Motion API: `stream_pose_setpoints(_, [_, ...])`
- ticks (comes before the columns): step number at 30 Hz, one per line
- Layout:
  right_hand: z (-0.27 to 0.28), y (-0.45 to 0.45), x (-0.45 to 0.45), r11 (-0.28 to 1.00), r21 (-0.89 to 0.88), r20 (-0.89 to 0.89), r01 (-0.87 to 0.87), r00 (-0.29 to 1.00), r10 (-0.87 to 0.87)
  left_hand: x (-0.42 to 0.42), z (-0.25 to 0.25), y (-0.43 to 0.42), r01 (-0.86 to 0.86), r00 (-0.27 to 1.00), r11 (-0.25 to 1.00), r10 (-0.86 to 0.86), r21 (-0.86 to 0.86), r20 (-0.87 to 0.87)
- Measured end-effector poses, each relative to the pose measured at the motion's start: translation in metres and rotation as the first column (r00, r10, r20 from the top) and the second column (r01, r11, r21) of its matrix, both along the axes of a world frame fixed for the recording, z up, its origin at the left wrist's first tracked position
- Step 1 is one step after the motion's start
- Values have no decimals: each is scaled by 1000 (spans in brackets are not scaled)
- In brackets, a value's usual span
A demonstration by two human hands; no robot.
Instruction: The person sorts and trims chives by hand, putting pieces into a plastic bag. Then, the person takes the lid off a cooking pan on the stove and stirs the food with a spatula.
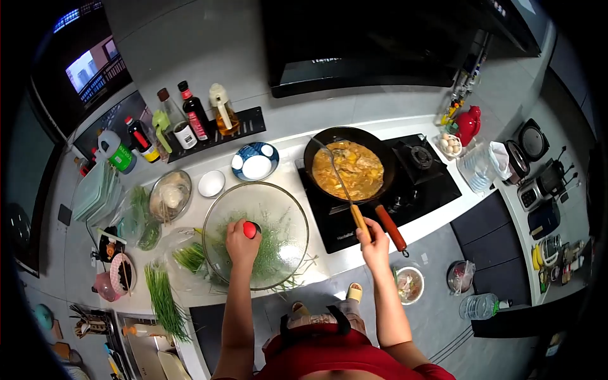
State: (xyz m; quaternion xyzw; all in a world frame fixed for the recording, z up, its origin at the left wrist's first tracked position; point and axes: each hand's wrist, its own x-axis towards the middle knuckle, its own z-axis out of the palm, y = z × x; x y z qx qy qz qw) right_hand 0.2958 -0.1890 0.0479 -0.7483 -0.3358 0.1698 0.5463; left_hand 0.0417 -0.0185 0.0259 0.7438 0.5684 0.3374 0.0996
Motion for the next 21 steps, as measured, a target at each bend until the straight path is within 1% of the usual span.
stream_pose_setpoints(1, [9, -8, 12, 997, 74, -268, -35, 962, 54, 8, 0, -4, -1, 1000, 1000, 1, 8, 6])
stream_pose_setpoints(2, [9, -16, 26, 996, 74, -271, -56, 960, 74, 16, 0, -9, -5, 1000, 1000, 5, 15, 11])
stream_pose_setpoints(4, [14, -30, 52, 996, 8, -286, -84, 955, 83, 31, -3, -18, -17, 999, 999, 15, 38, 32])
stream_pose_setpoints(5, [14, -35, 65, 994, 10, -309, -105, 945, 103, 36, -6, -22, -23, 999, 998, 21, 54, 46])
stream_pose_setpoints(8, [26, -47, 98, 975, -103, -337, -197, 929, 152, 56, -8, -41, -68, 995, 996, 64, 56, 77])
stream_pose_setpoints(10, [31, -49, 116, 961, -107, -301, -256, 929, 214, 69, -10, -53, -108, 990, 992, 102, 57, 97])
stream_pose_setpoints(11, [22, -48, 129, 957, -101, -241, -272, 940, 242, 75, -11, -59, -130, 987, 990, 123, 60, 105])
stream_pose_setpoints(14, [21, -43, 158, 915, -171, -236, -366, 917, 323, 92, -8, -80, -203, 976, 978, 199, 37, 92])
stream_pose_setpoints(15, [24, -40, 162, 909, -158, -277, -385, 901, 334, 97, -6, -85, -229, 971, 973, 226, 26, 84])
stream_pose_setpoints(18, [30, -32, 179, 845, -125, -428, -520, 797, 426, 109, -10, -101, -305, 949, 952, 302, 26, 84])
stream_pose_setpoints(21, [27, -27, 188, 842, -96, -471, -530, 770, 431, 113, -11, -113, -341, 937, 940, 339, 13, 86])
